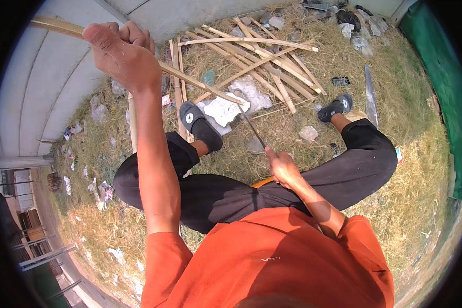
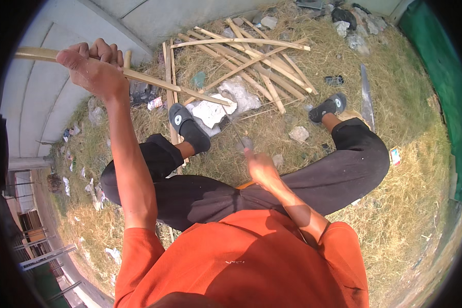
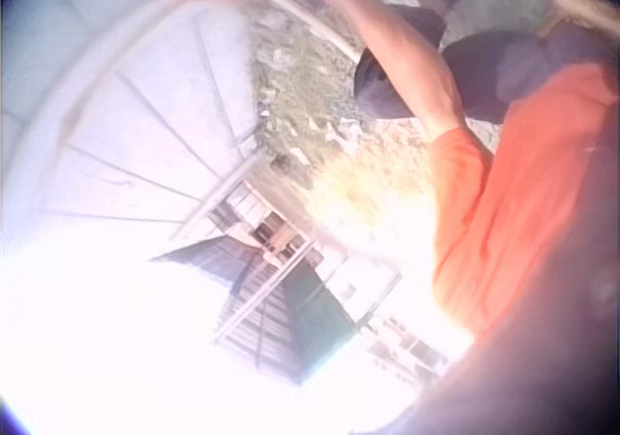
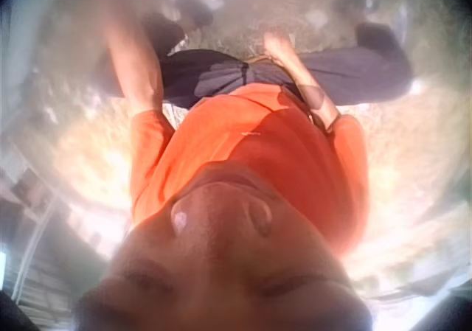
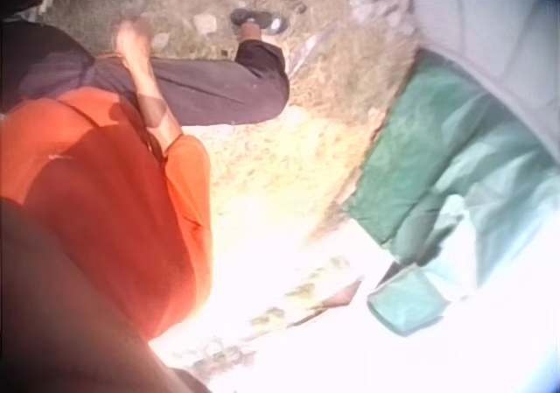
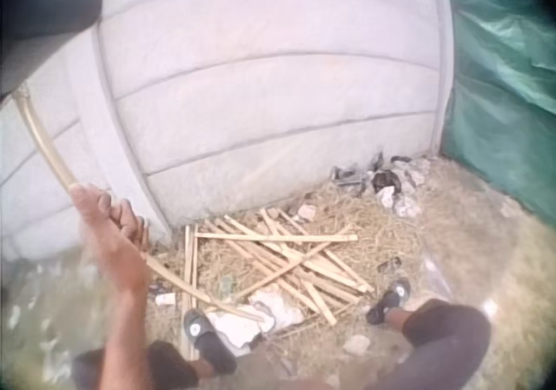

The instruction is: The person sits cross-legged on the ground and uses a knife to sharpen the ends of bamboo sticks. They repeatedly pick up sticks, shave the ends to a point, and place them aside.

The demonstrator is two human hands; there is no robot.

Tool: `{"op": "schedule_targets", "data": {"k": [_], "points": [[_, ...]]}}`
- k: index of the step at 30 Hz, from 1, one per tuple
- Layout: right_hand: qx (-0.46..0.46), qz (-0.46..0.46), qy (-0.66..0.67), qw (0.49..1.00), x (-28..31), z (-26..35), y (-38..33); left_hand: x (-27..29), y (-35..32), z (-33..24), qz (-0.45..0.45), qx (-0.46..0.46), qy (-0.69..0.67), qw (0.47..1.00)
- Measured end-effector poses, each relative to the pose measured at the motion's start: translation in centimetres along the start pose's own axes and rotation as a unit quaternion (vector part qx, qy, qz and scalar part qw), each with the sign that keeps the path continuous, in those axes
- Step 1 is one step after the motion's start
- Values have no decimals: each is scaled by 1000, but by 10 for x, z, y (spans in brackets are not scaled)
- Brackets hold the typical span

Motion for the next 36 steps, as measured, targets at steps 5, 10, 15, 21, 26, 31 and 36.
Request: {"op": "schedule_targets", "data": {"k": [5, 10, 15, 21, 26, 31, 36], "points": [[-91, -19, 106, 990, 28, -36, -9, 7, 2, 7, 21, 34, -23, 999], [130, -2, 229, 965, 35, 69, -56, 7, 1, 17, 51, 95, -69, 992], [373, -22, 257, 891, 15, 130, -96, -1, -6, 16, 113, 137, -126, 976], [218, -101, 9, 971, -7, 69, -20, 6, -5, 12, 73, 109, -99, 986], [342, -117, 213, 908, 25, 129, -80, 8, -4, 20, 83, 127, -117, 982], [198, -91, -4, 976, -28, 43, -4, 7, -3, 26, 72, 142, -144, 977], [55, -124, 76, 988, -9, -13, 37, 29, 17, 66, 86, 188, -137, 969]]}}
Point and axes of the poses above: each hand's wrist, its own y-axis towards the middle knuckle, its own x-axis out of the back of the hand, z = x × y, the point moved 10 cm from there along y, towards the middle knuckle, and after that the axes turned 14 degrees about -z, right-handed, at the moved point
